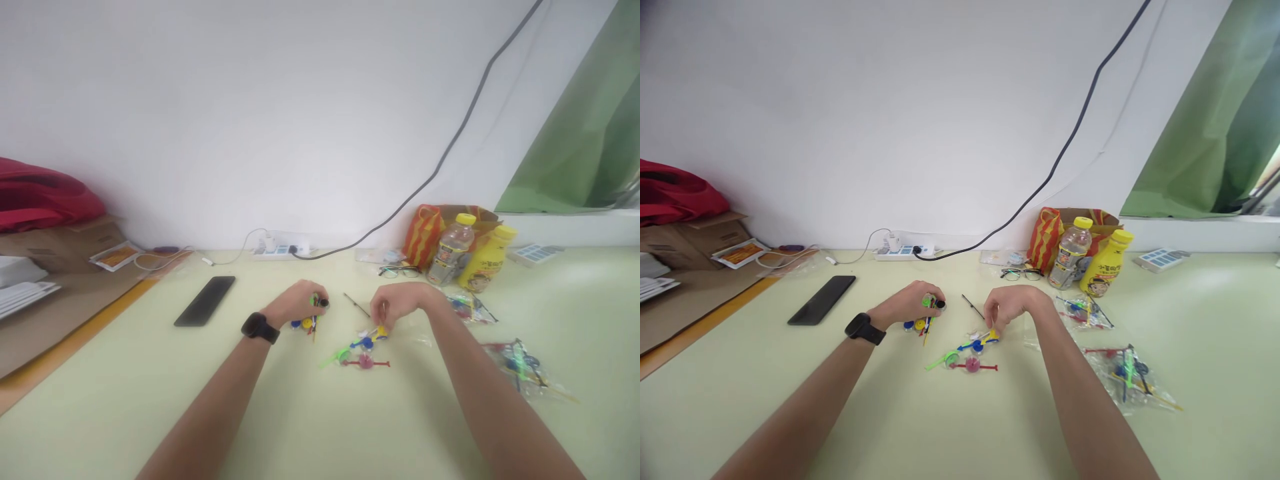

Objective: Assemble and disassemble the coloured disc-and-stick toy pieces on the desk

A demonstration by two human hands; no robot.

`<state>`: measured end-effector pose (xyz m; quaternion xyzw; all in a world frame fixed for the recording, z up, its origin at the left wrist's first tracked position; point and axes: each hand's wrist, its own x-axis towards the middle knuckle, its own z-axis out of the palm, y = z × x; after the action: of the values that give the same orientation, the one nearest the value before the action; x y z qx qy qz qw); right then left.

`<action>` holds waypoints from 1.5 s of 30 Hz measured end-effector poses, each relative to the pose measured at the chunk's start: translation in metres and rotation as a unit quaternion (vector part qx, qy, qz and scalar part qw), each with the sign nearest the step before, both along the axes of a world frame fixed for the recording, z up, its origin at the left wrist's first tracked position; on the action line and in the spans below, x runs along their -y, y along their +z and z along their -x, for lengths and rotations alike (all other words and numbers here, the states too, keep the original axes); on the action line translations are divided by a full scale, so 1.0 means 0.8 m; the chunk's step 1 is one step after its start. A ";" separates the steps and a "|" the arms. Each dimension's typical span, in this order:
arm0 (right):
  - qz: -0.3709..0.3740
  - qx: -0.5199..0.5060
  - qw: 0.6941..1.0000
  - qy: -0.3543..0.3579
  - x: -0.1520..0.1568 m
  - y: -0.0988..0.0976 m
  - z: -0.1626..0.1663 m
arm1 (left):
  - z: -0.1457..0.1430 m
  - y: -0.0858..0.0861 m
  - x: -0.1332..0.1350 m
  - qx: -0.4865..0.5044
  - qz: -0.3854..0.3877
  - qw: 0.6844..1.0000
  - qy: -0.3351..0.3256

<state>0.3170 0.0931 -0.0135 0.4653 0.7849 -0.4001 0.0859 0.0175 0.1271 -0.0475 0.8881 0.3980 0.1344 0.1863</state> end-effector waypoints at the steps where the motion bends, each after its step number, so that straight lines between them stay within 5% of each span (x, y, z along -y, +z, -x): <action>1: 0.000 -0.005 1.000 -0.001 0.001 0.000 0.000 | 0.000 0.000 0.001 0.000 -0.002 1.000 0.001; 5: 0.012 -0.012 1.000 -0.025 0.002 -0.003 0.004 | -0.011 0.002 0.010 0.007 -0.038 0.999 0.012; 9: 0.018 -0.020 0.998 -0.063 0.003 -0.002 0.005 | -0.040 0.010 0.032 -0.002 -0.153 0.988 -0.025; 18: -0.076 -0.147 0.974 -0.157 0.007 0.014 -0.011 | -0.101 0.035 0.084 -0.129 -0.332 0.931 -0.080; 25: -0.098 -0.240 0.946 -0.196 0.000 0.008 -0.012 | -0.101 0.054 0.080 -0.164 -0.395 0.872 -0.238; 32: -0.088 -0.317 0.925 -0.191 -0.001 0.006 0.005 | -0.098 0.053 0.064 -0.086 -0.320 0.943 -0.041; 37: -0.078 -0.399 0.891 -0.201 -0.007 -0.003 0.025 | -0.089 0.051 0.061 0.064 -0.178 0.982 -0.020; 41: -0.078 -0.430 0.873 -0.217 -0.009 -0.008 0.041 | -0.081 0.044 0.052 0.208 -0.097 0.973 -0.032; 45: -0.108 -0.385 0.890 -0.220 -0.007 -0.010 0.055 | -0.077 0.031 0.044 0.258 -0.041 0.965 -0.033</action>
<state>0.2729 0.0988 -0.0216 0.4416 0.6725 -0.4695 -0.3636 0.0788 0.0922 -0.0230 0.8429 0.3012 0.3692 0.2501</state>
